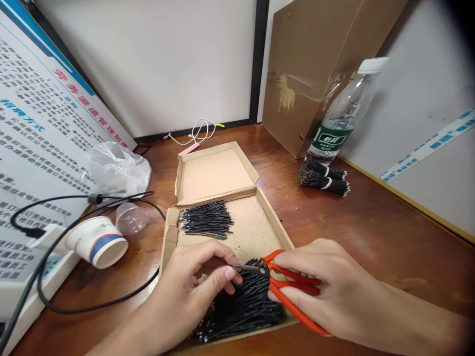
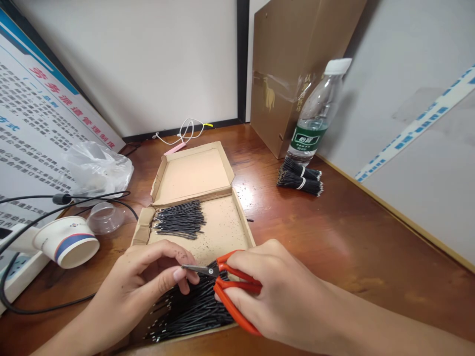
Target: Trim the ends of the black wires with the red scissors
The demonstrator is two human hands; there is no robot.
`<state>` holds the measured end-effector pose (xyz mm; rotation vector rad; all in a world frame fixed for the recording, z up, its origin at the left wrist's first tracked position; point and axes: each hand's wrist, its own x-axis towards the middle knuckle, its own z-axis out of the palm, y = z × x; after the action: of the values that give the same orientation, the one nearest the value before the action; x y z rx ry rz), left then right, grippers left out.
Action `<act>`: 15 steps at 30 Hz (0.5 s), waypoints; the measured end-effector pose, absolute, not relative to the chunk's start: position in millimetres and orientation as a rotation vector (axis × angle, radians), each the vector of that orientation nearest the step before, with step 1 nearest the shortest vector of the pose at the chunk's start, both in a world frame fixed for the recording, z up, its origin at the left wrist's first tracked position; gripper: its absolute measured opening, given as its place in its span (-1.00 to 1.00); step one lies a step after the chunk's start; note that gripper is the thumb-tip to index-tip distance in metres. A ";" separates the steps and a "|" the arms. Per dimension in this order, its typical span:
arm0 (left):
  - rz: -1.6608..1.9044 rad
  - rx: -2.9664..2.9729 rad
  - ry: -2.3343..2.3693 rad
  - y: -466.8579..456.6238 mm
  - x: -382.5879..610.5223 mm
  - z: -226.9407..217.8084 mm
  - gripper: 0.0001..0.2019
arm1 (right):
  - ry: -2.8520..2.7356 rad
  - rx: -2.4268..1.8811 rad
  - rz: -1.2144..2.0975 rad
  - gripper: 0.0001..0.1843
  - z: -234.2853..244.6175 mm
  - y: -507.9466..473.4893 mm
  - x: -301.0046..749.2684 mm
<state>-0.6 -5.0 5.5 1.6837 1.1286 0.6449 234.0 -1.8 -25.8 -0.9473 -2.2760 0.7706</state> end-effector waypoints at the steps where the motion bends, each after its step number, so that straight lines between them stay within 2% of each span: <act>1: 0.644 1.686 1.127 -5.1 -0.5 5.4 -0.89 | -2.273 -0.932 0.749 -0.71 -26.8 -1.7 234.0; 15: 0.662 1.807 1.167 -4.7 -3.2 2.4 -0.88 | -2.282 -0.955 0.785 -0.70 -26.3 -3.8 235.0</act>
<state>-3.2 -4.7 2.4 1.8074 1.1669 0.6616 235.0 -3.8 -26.3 -0.9546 -2.2817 0.7853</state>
